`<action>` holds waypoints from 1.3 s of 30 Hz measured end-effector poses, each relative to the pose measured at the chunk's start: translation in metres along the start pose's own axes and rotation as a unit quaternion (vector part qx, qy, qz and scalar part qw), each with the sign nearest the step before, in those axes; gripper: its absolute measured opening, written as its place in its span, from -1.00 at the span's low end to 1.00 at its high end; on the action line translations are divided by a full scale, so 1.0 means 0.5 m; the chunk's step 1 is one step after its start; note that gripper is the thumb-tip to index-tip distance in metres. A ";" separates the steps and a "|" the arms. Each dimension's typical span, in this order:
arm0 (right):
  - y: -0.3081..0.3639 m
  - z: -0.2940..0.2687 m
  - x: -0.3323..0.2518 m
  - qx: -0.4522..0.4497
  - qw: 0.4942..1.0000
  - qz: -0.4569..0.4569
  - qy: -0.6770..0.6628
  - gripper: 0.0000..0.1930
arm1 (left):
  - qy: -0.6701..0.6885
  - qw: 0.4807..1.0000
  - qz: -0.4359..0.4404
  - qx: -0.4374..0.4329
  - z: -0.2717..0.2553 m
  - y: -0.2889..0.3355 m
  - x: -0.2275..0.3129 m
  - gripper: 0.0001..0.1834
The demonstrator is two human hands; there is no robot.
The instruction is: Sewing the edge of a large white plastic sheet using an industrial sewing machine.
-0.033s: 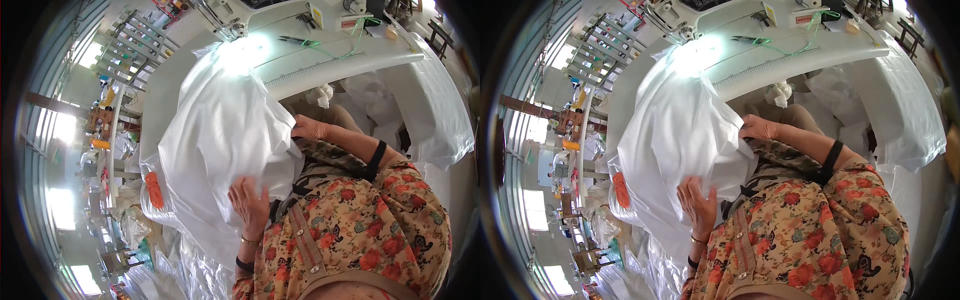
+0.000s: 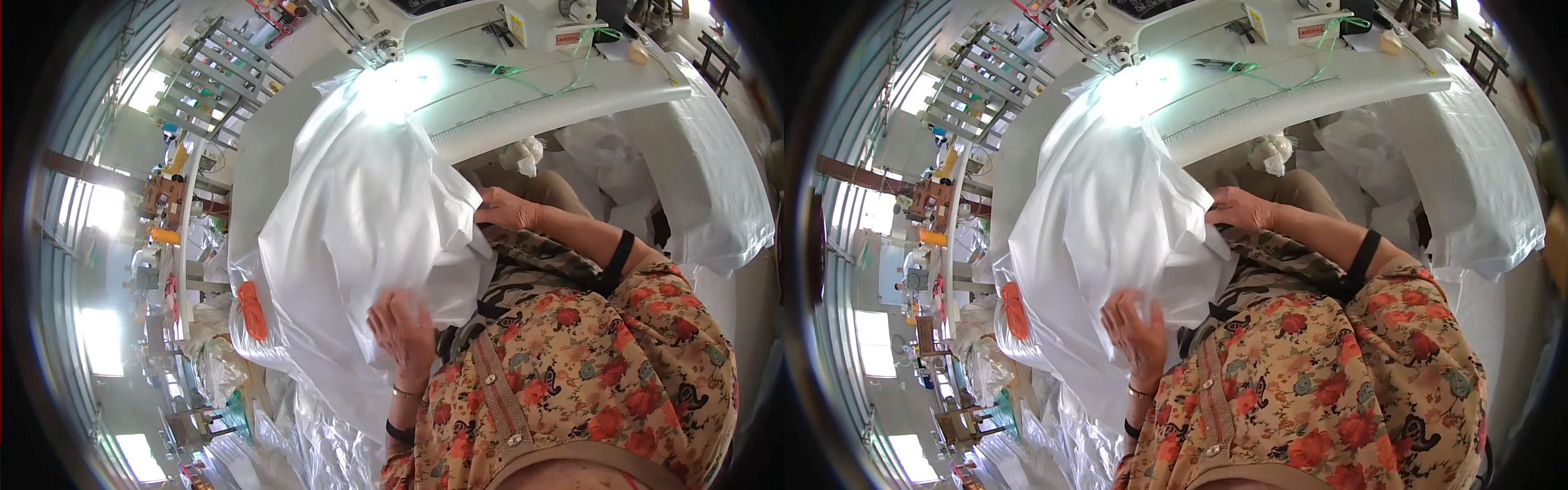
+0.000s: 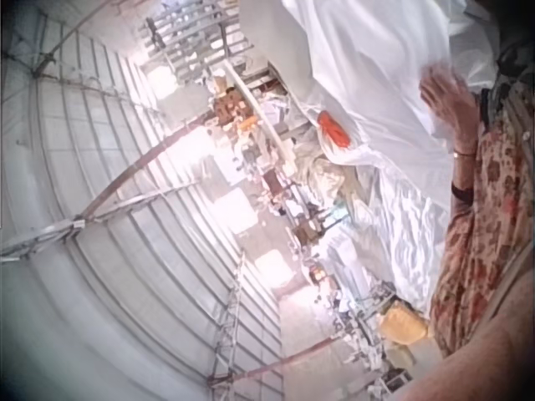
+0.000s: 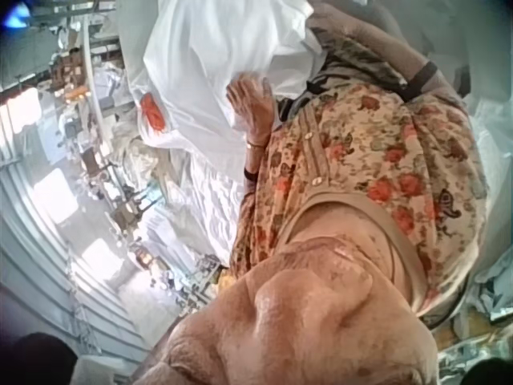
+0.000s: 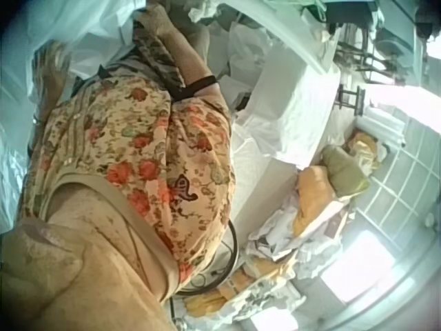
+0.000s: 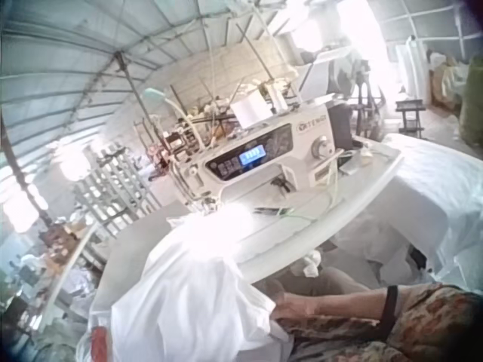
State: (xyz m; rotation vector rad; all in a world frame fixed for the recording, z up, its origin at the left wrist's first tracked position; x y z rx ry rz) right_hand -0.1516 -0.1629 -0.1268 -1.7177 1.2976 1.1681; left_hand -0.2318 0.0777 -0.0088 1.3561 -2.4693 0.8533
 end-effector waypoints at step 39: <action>0.155 0.338 -0.406 -0.289 0.877 -0.281 0.262 -0.64 | 0.200 0.974 0.009 -0.106 -0.152 -0.011 0.067 -0.70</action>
Point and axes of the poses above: each hand's wrist, its own y-axis away from the middle knuckle, its own z-axis out of the palm, x = y × z, the point moved 7 cm from there along -y, towards the middle knuckle, and after that the axes turned 12 degrees about y, right-handed, at the moved point
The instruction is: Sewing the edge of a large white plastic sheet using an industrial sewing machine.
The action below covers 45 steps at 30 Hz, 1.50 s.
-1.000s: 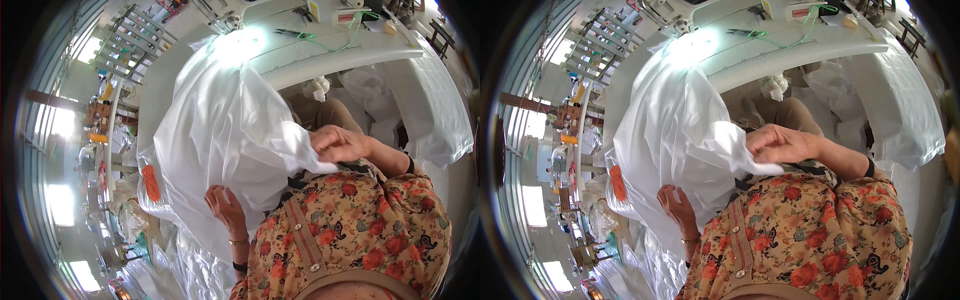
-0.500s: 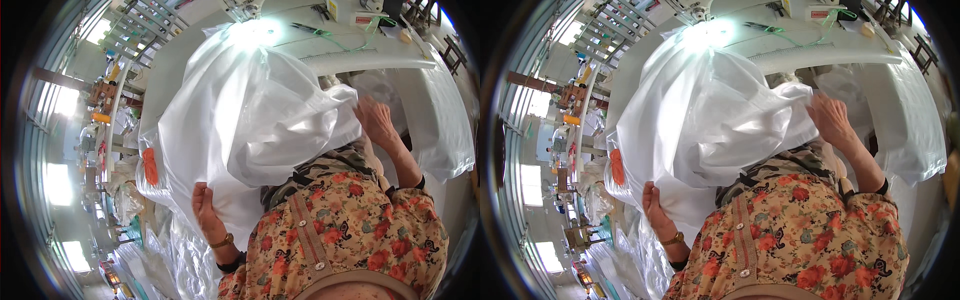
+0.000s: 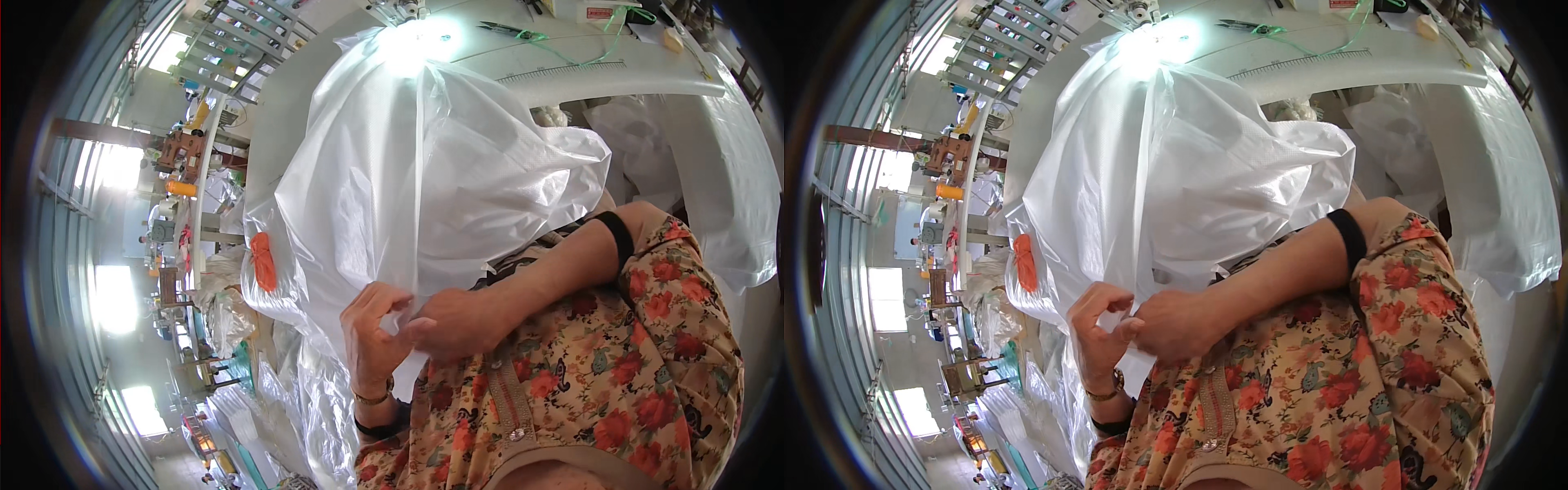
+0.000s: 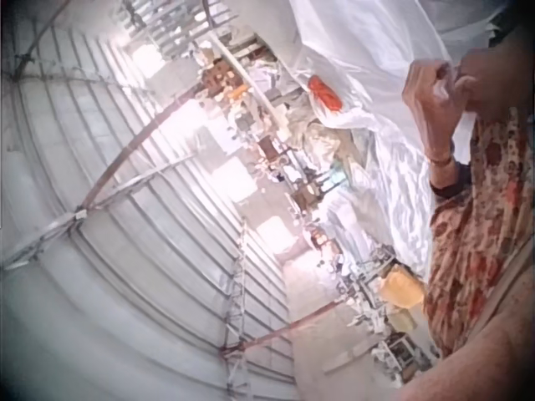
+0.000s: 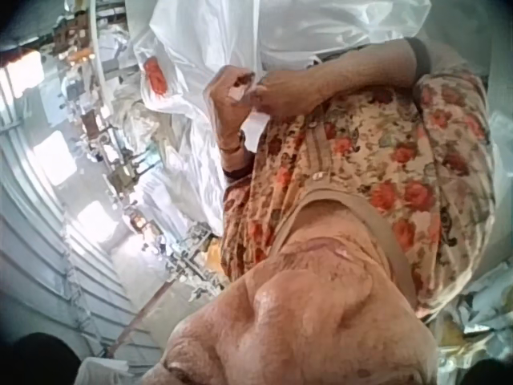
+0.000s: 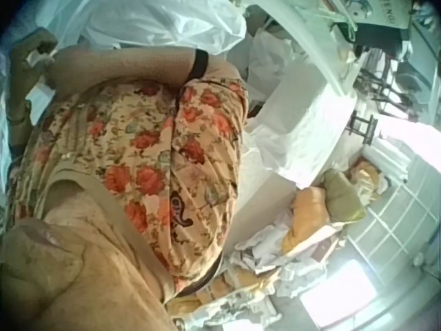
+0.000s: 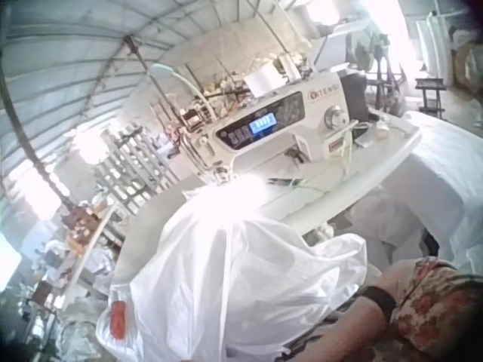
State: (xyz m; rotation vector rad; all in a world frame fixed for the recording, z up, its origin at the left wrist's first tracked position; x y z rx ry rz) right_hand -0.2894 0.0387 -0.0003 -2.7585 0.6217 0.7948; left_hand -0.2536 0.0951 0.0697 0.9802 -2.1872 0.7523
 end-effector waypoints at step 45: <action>0.090 -0.235 0.331 0.444 0.664 0.144 -0.584 -0.90 | 0.187 0.960 -0.018 0.208 -0.187 -0.124 -0.034 -0.87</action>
Point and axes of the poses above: each hand's wrist, its own y-axis away from the middle knuckle, its own z-axis out of the palm, x = y × z, the point moved 7 cm from there along -y, towards the middle knuckle, and after that the axes turned 12 degrees about y, right-handed, at the moved point
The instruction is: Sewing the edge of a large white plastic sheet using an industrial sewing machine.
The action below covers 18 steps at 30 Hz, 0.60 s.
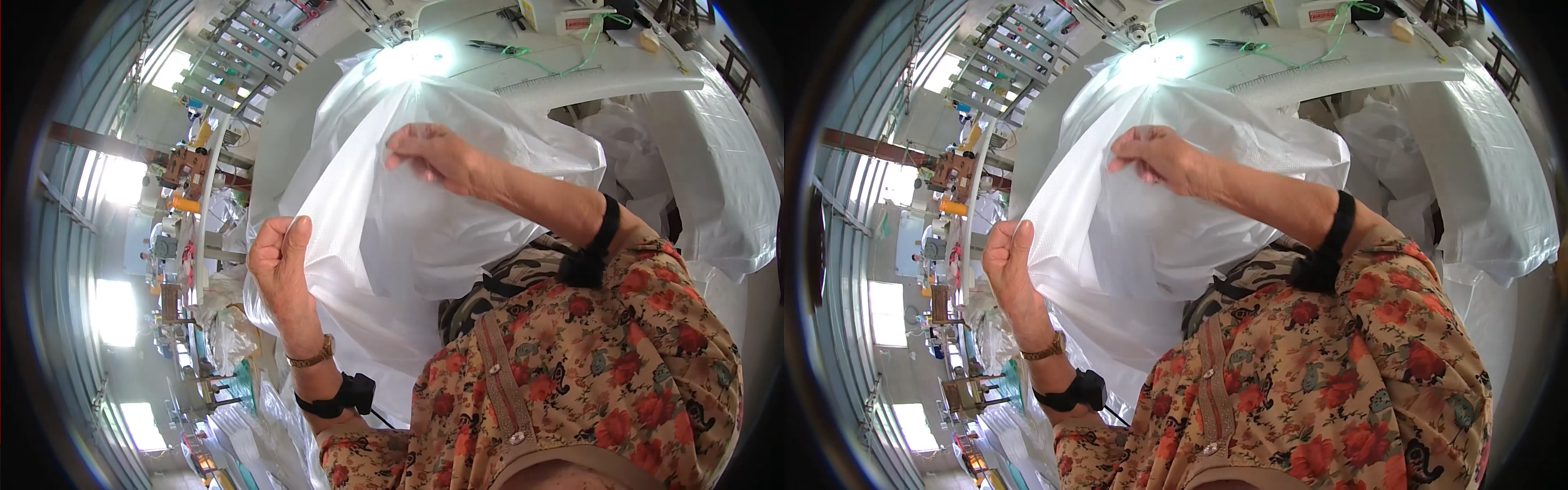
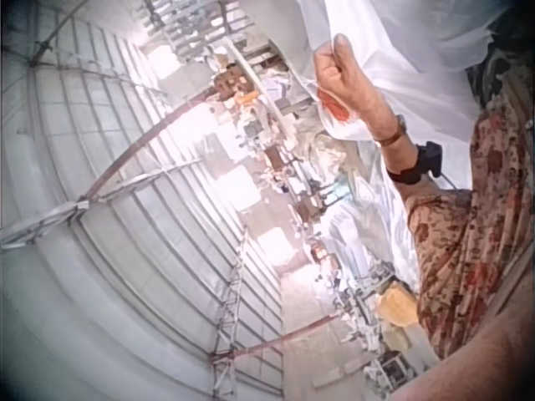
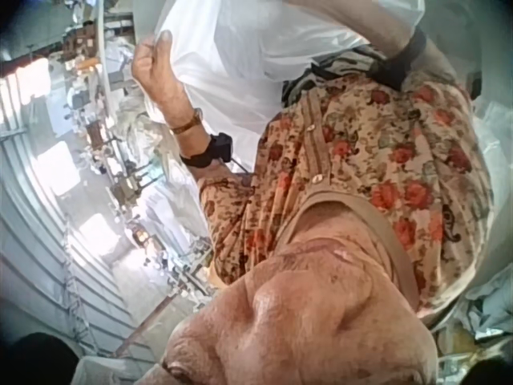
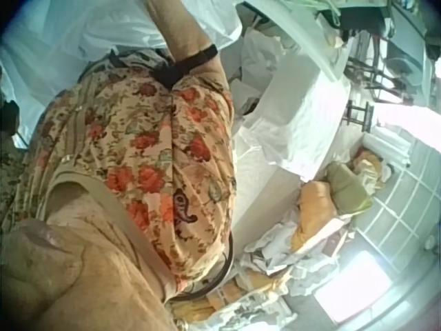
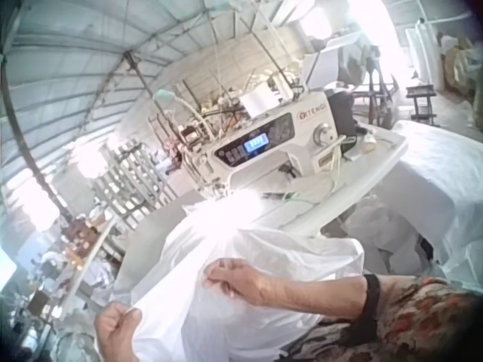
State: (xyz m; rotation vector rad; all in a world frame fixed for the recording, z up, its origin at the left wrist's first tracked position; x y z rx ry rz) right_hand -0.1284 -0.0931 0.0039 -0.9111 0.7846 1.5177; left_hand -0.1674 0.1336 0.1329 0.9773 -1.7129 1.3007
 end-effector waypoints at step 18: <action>0.330 0.140 0.011 -0.220 0.798 -0.160 0.538 -0.84 | -0.008 0.968 -0.156 -0.197 0.195 0.253 -0.148 -0.92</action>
Point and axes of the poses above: each hand's wrist, its own y-axis away from the middle knuckle, its own z-axis out of the palm, x = y × z, the point moved 7 cm from there along -y, towards the middle knuckle, and after that the axes turned 12 degrees about y, right-handed, at the moved point
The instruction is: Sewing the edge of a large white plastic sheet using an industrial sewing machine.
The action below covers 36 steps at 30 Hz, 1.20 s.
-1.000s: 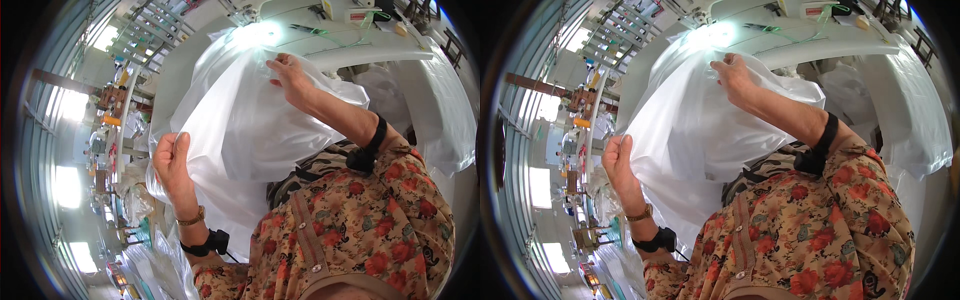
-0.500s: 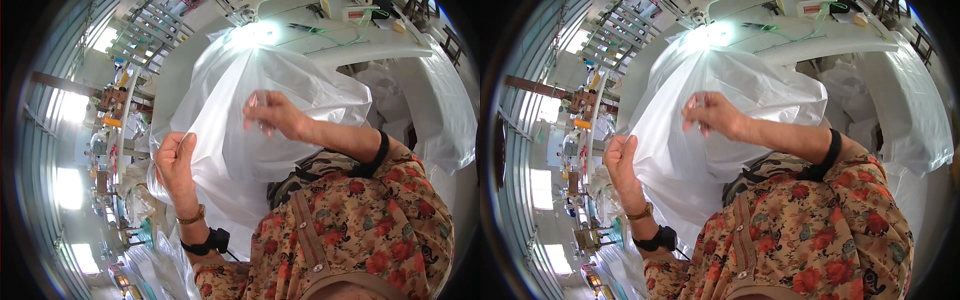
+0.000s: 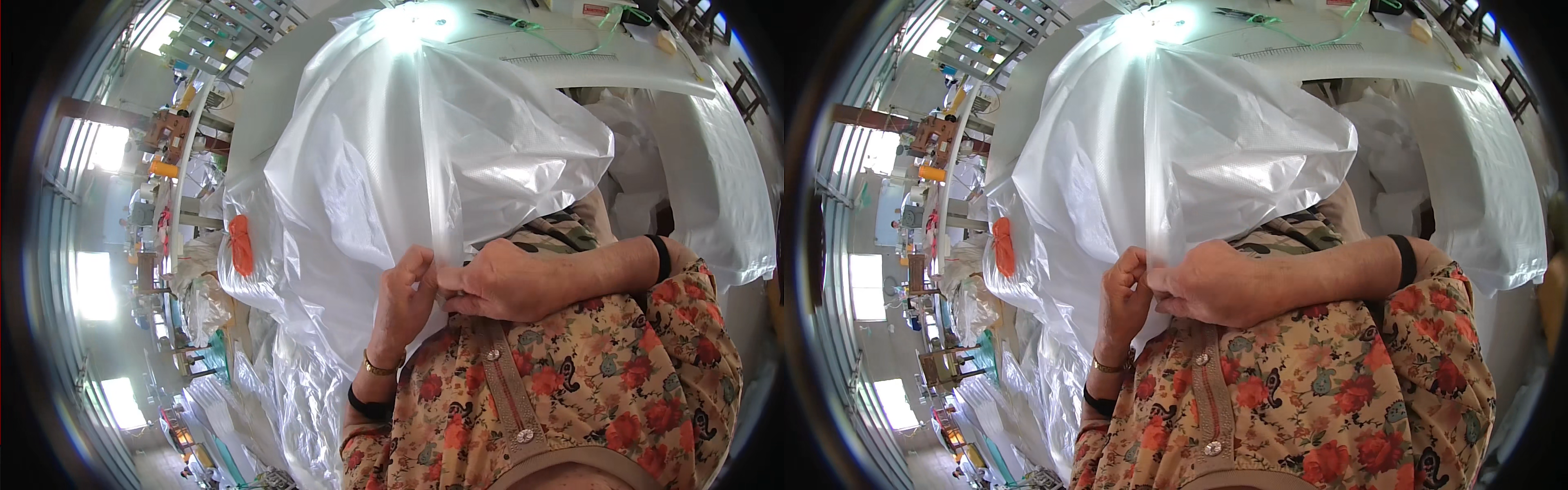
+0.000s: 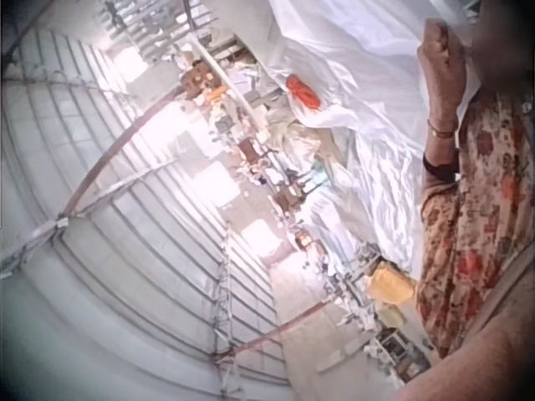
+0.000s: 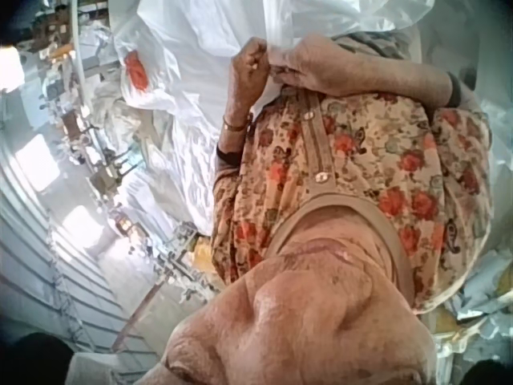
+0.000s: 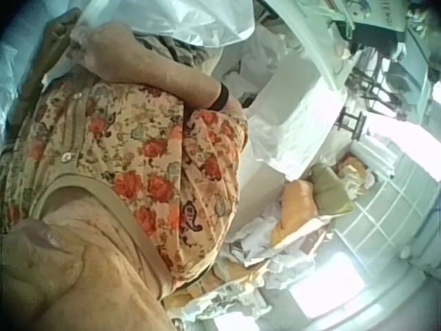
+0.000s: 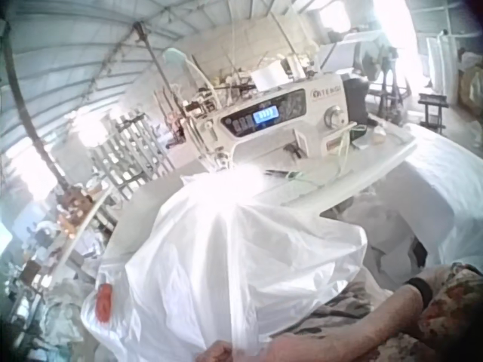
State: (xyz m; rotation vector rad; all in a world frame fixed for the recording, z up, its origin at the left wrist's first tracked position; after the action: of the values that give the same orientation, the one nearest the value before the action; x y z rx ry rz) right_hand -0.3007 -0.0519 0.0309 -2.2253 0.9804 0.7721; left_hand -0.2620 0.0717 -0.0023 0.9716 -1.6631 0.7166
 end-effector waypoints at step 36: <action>0.142 -0.202 0.055 0.147 0.973 0.119 0.129 -0.75 | 0.179 0.982 0.015 0.055 -0.039 -0.011 0.111 -0.84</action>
State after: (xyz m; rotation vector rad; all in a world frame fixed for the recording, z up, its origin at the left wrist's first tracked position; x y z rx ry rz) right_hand -0.3137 -0.1745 0.0591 -2.0015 1.4101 0.4071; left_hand -0.2556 0.0711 0.0564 0.8370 -1.3357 0.9519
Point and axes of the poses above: each hand's wrist, its own y-axis away from the middle knuckle, its own z-axis out of the palm, x = y × z, the point moved 7 cm from there along -y, towards the middle knuckle, and after that the axes turned 12 degrees about y, right-handed, at the moved point
